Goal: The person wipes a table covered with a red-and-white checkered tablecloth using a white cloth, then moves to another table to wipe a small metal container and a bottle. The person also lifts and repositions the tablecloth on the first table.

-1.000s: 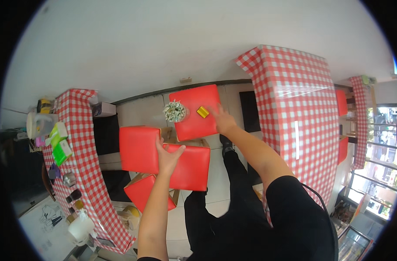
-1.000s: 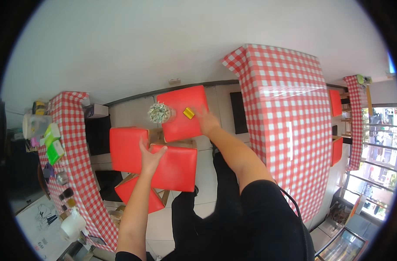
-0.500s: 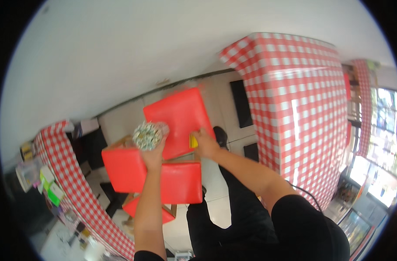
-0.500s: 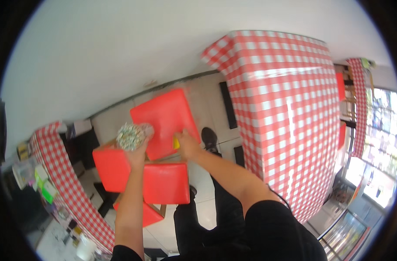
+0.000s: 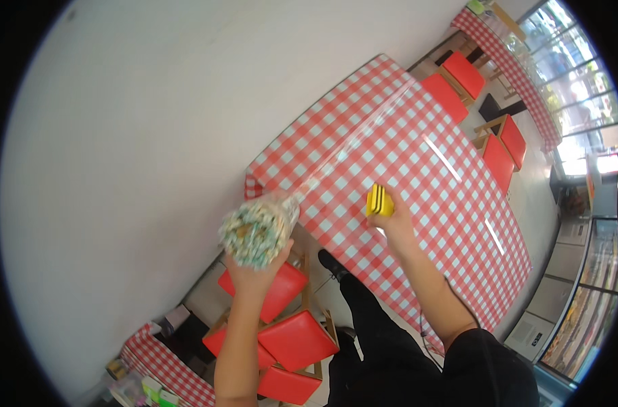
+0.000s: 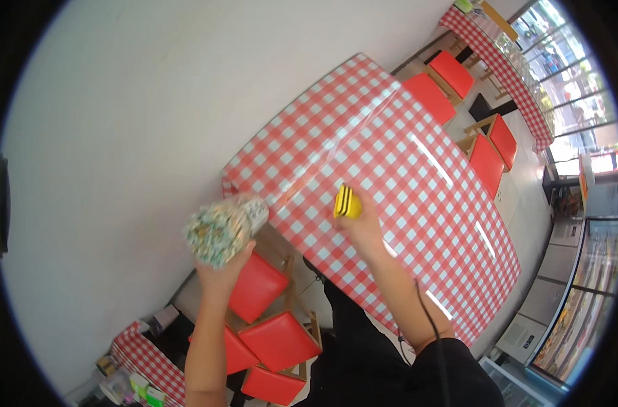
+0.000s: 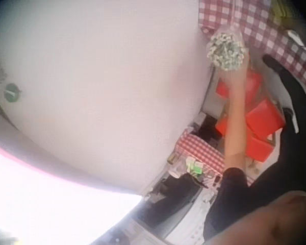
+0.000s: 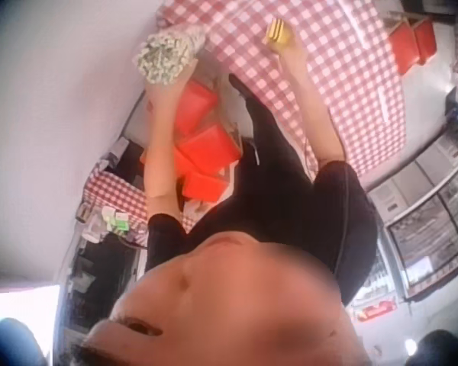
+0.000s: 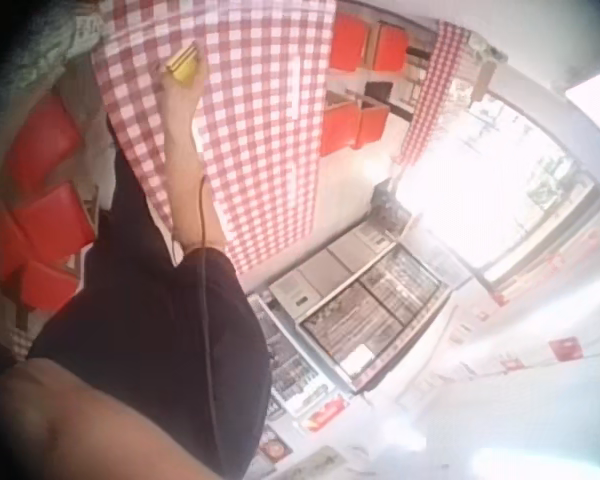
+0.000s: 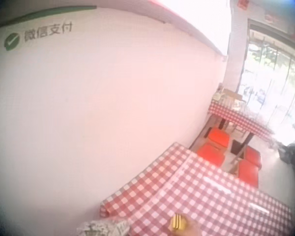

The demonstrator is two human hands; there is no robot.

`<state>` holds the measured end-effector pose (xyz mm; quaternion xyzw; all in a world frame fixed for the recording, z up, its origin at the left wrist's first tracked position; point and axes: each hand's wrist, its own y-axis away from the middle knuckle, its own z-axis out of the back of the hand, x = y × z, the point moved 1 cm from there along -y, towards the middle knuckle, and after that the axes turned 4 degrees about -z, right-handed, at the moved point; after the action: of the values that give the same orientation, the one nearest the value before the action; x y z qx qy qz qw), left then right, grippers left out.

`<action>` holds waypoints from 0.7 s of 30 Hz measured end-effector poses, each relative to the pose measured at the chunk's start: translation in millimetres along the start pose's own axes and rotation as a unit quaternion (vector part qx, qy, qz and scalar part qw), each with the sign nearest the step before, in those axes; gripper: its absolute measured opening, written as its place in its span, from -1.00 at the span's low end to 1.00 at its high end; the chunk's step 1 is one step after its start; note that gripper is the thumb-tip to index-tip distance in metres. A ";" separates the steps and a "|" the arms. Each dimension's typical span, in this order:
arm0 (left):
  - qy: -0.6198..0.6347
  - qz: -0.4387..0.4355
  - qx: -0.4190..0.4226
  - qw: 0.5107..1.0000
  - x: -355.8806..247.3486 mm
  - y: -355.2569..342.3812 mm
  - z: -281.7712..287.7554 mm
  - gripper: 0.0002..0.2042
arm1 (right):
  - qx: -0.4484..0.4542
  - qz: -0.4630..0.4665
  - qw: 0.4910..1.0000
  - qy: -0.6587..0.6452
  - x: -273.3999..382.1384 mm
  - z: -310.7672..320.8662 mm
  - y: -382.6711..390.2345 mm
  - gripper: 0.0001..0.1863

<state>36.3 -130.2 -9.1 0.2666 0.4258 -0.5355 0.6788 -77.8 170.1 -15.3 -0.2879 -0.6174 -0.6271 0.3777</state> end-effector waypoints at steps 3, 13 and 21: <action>-0.014 -0.035 -0.017 0.999 -22.9 -87.7 -51.1 -0.20 | 0.051 -0.032 0.976 -0.207 35.7 42.7 -57.4 -0.23; 0.026 0.050 -0.063 0.996 -47.1 -190.5 -128.3 -0.10 | -0.042 0.194 0.950 0.241 122.3 51.8 -218.4 -0.31; 0.079 0.077 -0.064 0.992 -25.0 -188.4 -121.0 -0.13 | -0.020 0.351 0.753 0.557 156.2 25.8 -317.6 -0.31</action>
<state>-180.4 -72.3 -29.7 0.2959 0.4896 -0.4305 0.6982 -429.6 162.1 -61.0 -0.0918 -0.1408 -0.5120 0.8423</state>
